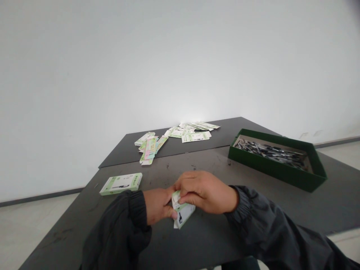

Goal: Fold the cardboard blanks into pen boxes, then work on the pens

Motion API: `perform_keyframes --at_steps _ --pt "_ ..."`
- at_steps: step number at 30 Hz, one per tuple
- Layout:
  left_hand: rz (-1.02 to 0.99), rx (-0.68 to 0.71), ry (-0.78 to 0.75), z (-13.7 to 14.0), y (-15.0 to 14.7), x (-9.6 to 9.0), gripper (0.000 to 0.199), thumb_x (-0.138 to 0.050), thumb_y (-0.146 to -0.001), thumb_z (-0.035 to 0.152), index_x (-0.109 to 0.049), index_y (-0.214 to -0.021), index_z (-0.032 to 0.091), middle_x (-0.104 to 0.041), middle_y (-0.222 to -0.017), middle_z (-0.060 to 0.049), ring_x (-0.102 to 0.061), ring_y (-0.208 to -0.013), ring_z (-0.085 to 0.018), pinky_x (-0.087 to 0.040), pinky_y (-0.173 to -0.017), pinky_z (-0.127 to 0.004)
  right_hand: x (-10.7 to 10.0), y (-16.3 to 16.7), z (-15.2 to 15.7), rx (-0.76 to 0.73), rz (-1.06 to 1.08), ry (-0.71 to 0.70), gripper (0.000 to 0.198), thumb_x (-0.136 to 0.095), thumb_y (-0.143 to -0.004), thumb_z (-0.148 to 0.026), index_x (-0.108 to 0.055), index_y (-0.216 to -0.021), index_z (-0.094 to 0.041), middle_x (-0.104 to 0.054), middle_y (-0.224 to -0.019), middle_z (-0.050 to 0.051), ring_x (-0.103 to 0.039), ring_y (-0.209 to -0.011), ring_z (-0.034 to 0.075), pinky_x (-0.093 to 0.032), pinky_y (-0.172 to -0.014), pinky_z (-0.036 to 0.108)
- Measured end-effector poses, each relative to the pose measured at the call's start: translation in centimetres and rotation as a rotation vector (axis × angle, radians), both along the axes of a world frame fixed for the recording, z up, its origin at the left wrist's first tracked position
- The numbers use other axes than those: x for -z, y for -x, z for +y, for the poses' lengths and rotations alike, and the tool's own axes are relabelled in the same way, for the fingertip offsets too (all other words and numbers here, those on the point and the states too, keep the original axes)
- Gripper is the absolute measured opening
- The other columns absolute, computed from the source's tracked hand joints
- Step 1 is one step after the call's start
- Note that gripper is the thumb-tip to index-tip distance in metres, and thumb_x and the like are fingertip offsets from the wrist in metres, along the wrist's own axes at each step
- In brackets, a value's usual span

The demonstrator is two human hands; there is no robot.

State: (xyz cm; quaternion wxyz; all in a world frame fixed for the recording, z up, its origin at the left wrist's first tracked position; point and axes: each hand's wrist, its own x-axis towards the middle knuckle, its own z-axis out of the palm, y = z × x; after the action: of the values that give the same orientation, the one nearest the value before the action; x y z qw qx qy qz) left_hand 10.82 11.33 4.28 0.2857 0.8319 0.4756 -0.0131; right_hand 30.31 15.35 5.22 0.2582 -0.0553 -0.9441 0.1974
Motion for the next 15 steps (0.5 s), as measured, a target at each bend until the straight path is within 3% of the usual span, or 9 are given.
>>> perform_keyframes --at_steps 7,15 --pt "-0.005 0.008 0.016 0.0 -0.1 -0.1 0.056 -0.051 -0.069 0.041 -0.032 -0.117 0.02 -0.056 -0.081 0.0 -0.052 -0.069 -0.018 -0.039 -0.058 -0.022 1.6 -0.5 0.2 -0.11 0.214 0.182 0.013 -0.048 -0.078 -0.024 -0.056 -0.085 -0.016 -0.056 -0.096 0.009 -0.052 -0.09 0.013 -0.04 -0.079 0.026" --pt "-0.131 0.056 0.014 0.2 0.3 0.6 0.064 -0.051 -0.069 0.038 -0.023 -0.125 0.021 -0.055 -0.093 -0.001 -0.052 -0.076 -0.018 -0.039 -0.063 -0.023 3.3 -1.0 -0.3 -0.059 0.287 0.346 0.025 -0.038 -0.082 -0.015 -0.054 -0.102 -0.016 -0.05 -0.107 0.009 -0.049 -0.096 0.014 -0.04 -0.08 0.029"
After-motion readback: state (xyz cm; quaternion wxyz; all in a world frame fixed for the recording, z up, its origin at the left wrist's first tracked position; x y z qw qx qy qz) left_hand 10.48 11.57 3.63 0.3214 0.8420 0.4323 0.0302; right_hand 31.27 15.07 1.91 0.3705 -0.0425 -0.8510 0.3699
